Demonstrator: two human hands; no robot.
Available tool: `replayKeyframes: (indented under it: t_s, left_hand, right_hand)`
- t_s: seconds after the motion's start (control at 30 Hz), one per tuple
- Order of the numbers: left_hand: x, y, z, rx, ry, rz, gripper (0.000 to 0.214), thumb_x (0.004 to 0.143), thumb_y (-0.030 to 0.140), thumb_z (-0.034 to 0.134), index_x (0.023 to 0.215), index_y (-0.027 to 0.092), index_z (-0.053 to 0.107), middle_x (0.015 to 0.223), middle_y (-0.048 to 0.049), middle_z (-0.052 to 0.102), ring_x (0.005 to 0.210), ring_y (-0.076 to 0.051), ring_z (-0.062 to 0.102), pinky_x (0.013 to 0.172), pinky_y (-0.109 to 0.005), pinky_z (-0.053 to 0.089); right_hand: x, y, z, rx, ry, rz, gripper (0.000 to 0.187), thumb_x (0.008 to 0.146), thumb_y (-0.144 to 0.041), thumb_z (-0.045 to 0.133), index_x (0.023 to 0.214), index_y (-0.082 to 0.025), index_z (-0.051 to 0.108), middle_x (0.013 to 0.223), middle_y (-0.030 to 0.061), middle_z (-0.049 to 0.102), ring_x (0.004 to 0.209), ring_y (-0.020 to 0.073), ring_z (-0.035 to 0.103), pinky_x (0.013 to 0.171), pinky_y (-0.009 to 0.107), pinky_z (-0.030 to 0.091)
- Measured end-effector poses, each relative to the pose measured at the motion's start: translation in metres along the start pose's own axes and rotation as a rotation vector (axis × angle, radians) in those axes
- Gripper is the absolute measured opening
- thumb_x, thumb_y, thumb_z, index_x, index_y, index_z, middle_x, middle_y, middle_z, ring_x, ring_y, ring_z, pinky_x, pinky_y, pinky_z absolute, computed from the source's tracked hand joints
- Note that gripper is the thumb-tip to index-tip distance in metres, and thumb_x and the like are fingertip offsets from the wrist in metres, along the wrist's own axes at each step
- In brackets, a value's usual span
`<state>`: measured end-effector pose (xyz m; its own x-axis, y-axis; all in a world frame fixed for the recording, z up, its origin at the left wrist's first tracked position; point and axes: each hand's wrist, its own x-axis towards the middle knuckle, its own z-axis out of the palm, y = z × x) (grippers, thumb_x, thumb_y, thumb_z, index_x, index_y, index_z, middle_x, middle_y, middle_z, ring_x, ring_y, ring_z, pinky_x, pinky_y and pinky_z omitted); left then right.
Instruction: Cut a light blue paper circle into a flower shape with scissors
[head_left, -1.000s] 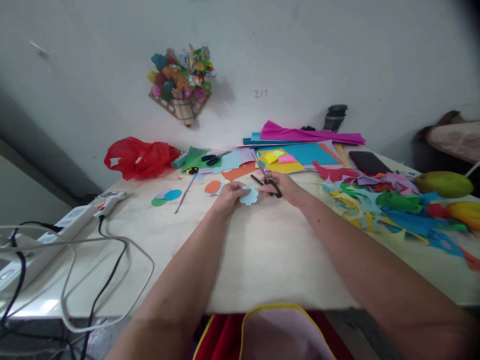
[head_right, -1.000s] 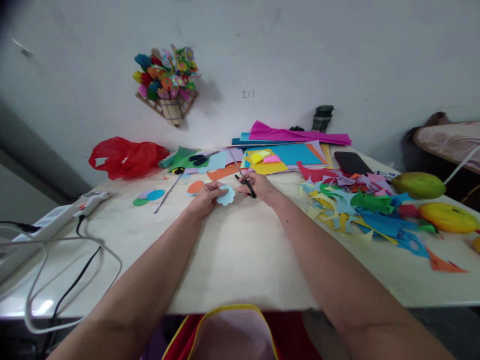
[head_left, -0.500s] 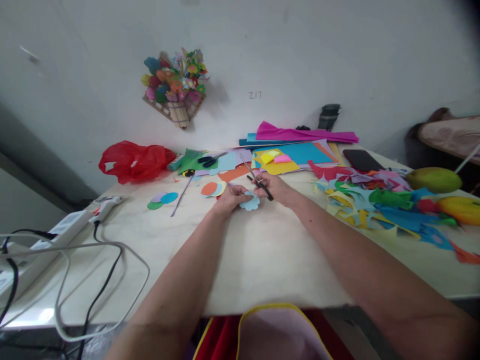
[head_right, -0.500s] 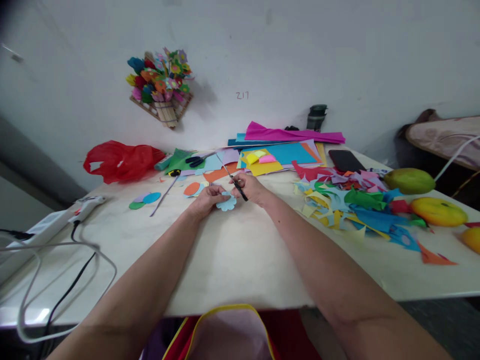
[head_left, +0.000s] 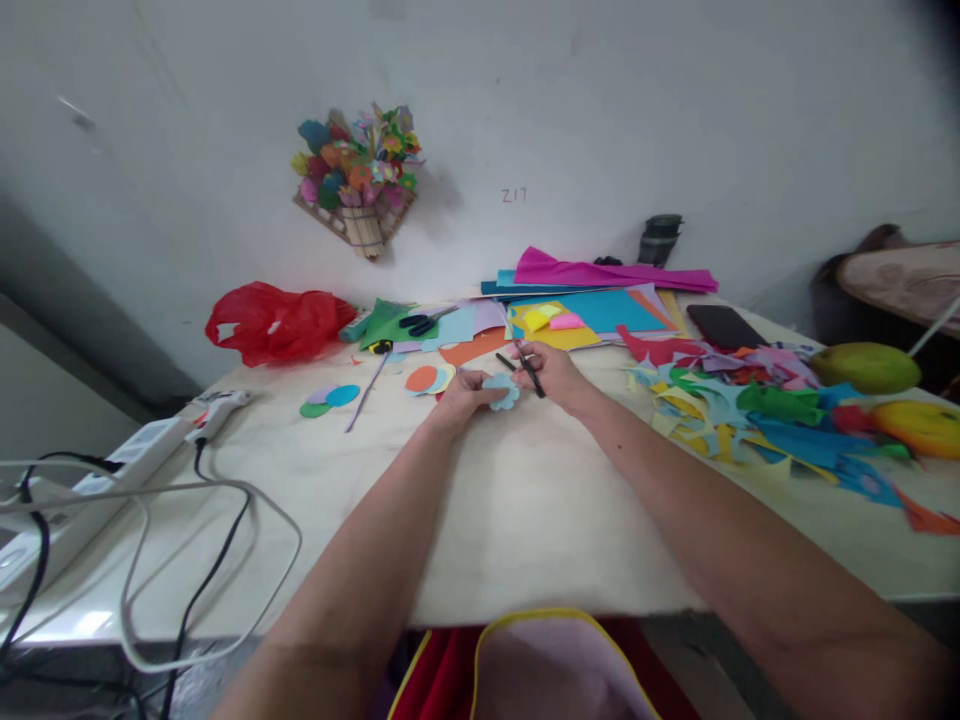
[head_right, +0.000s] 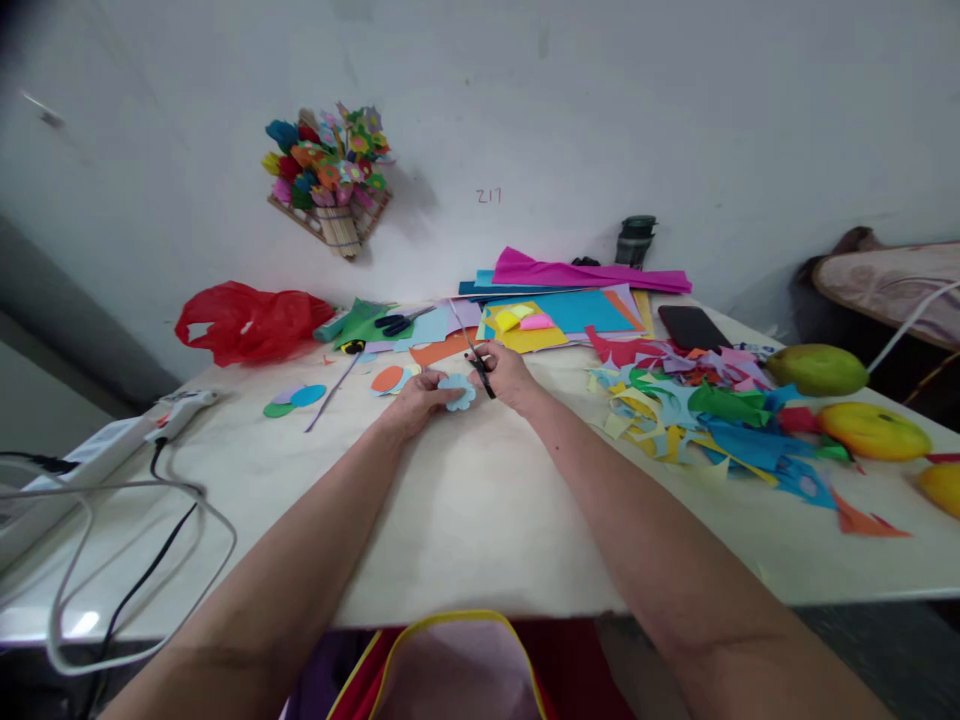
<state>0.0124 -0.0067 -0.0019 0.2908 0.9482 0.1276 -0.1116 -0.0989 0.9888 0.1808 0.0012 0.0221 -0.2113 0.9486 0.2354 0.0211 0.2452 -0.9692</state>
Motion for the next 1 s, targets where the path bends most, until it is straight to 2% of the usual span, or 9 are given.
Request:
replayKeyframes:
  t_s: [0.13,0.33,0.53,0.7,0.87,1.0]
  left_hand:
    - [0.000,0.000,0.005,-0.133,0.020,0.033,0.023,0.054,0.022,0.073,0.072,0.010,0.064,0.067,-0.0038,0.064,0.060,-0.011,0.058,0.059,-0.024,0.043]
    - [-0.004,0.006,0.010,-0.278,0.106,0.020,0.030,0.054,0.022,0.074,0.080,0.011,0.063,0.073,-0.0056,0.067,0.067,-0.016,0.063,0.070,-0.029,0.048]
    - [-0.005,0.008,0.005,-0.277,0.158,-0.010,0.028,0.058,0.022,0.073,0.081,0.010,0.062,0.077,-0.0077,0.068,0.065,-0.016,0.064,0.063,-0.027,0.050]
    - [-0.001,0.003,-0.001,-0.334,0.179,-0.005,0.025,0.062,0.021,0.071,0.082,0.008,0.062,0.080,-0.0105,0.068,0.068,-0.017,0.065,0.064,-0.026,0.051]
    - [0.001,0.000,-0.004,-0.363,0.223,0.038,0.018,0.067,0.018,0.067,0.082,0.010,0.059,0.078,-0.0095,0.068,0.069,-0.016,0.066,0.065,-0.026,0.051]
    - [0.000,0.005,-0.005,-0.397,0.259,0.031,0.014,0.070,0.017,0.064,0.081,0.012,0.057,0.079,-0.0096,0.068,0.071,-0.018,0.066,0.068,-0.028,0.051]
  right_hand:
    - [0.001,0.001,0.003,0.090,0.102,0.020,0.039,0.051,-0.021,0.069,0.087,-0.017,0.053,0.054,-0.0057,0.054,0.048,0.0087,0.051,0.050,0.022,0.041]
    - [-0.002,0.000,0.010,0.092,0.077,0.031,0.039,0.049,-0.022,0.072,0.082,-0.018,0.051,0.057,-0.0061,0.055,0.046,0.0073,0.051,0.050,0.022,0.043]
    - [-0.004,-0.003,0.009,0.069,0.055,0.068,0.038,0.050,-0.020,0.073,0.081,-0.017,0.050,0.054,-0.0054,0.055,0.043,0.0085,0.052,0.045,0.021,0.041]
    - [-0.006,-0.005,0.007,0.042,-0.011,0.114,0.036,0.055,-0.021,0.072,0.083,-0.016,0.049,0.051,-0.0050,0.055,0.041,0.0096,0.053,0.043,0.021,0.041]
    - [-0.007,-0.004,0.005,-0.031,-0.104,0.168,0.027,0.065,-0.025,0.066,0.084,-0.016,0.049,0.054,-0.0018,0.058,0.042,0.0105,0.055,0.031,0.016,0.029]
    - [-0.007,0.000,0.001,-0.092,-0.212,0.188,0.024,0.069,-0.033,0.064,0.081,-0.016,0.051,0.058,0.0006,0.060,0.042,0.0100,0.056,0.028,0.014,0.021]
